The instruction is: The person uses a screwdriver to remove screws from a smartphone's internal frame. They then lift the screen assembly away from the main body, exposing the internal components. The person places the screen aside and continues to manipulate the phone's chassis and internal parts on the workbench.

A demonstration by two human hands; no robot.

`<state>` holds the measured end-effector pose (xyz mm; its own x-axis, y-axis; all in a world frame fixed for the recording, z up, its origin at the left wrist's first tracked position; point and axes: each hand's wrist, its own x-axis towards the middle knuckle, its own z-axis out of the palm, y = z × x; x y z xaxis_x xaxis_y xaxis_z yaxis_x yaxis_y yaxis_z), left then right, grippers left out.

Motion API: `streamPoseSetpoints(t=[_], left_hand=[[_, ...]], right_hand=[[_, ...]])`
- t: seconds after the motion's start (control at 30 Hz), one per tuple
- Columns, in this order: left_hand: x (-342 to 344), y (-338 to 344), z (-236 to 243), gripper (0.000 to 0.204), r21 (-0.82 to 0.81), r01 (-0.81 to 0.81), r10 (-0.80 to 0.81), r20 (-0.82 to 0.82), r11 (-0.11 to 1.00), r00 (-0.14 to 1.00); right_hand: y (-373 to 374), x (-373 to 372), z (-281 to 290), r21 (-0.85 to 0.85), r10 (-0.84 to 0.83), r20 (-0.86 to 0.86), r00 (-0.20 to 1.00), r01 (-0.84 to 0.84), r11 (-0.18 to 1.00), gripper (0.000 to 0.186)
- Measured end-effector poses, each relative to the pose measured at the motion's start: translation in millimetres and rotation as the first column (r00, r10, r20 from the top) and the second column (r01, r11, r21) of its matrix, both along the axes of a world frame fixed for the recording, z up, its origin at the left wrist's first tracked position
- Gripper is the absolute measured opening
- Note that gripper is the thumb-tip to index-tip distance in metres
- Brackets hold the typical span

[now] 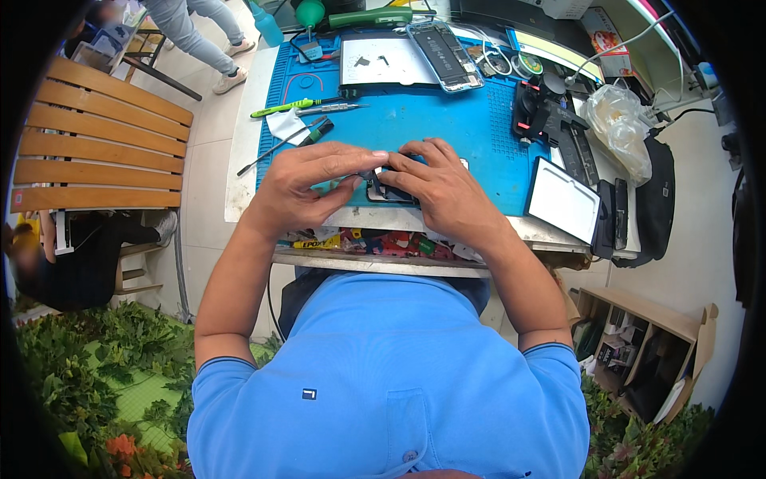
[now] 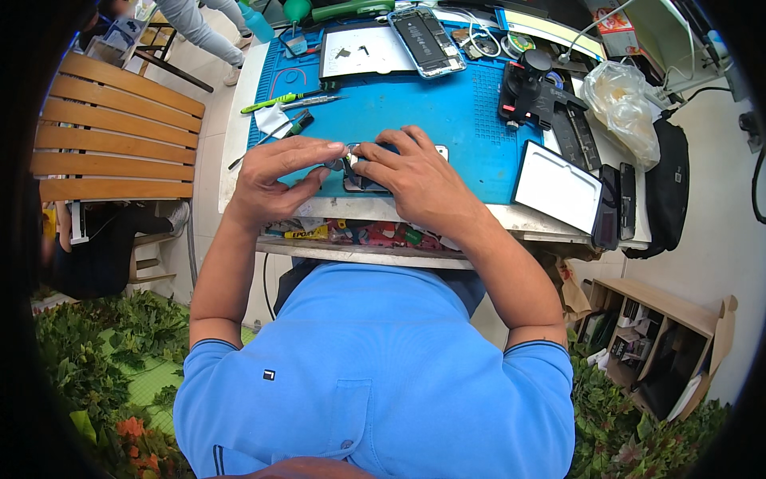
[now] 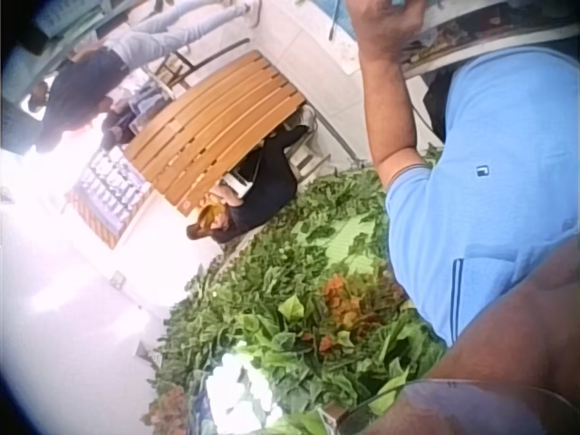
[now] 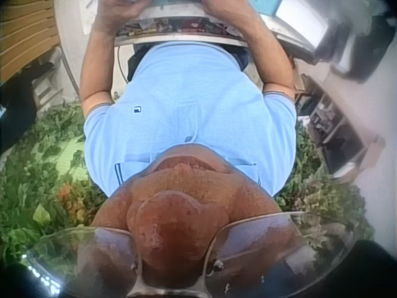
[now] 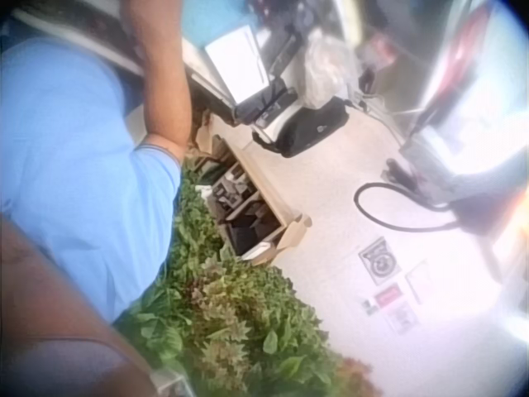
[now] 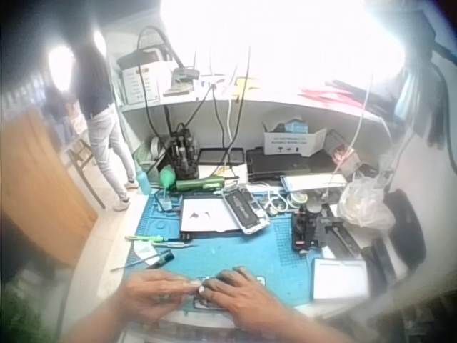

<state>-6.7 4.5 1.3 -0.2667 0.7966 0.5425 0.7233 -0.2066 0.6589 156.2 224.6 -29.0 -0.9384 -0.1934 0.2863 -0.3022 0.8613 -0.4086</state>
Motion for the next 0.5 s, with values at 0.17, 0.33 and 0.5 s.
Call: streamPoseSetpoints(t=[0.17,0.33,0.5], left_hand=[[3.1,-1.9,-8.2,0.057,0.005,-0.139,0.139,-0.040,0.990,0.989],[7.4,1.0,7.0,0.054,-0.017,-0.119,0.117,-0.099,0.993,0.988],[-0.2,-0.4,3.8,0.054,-0.022,-0.116,0.113,-0.111,0.993,0.987]], right_hand=[[1.5,-1.7,1.5,0.002,0.019,-0.011,1.000,-0.018,1.000,0.049],[4.3,-8.9,-0.4,-0.009,0.029,-0.063,0.998,-0.029,1.000,0.038],[7.3,-19.9,-0.6,-0.131,0.041,-0.100,0.994,-0.054,0.990,0.024]])
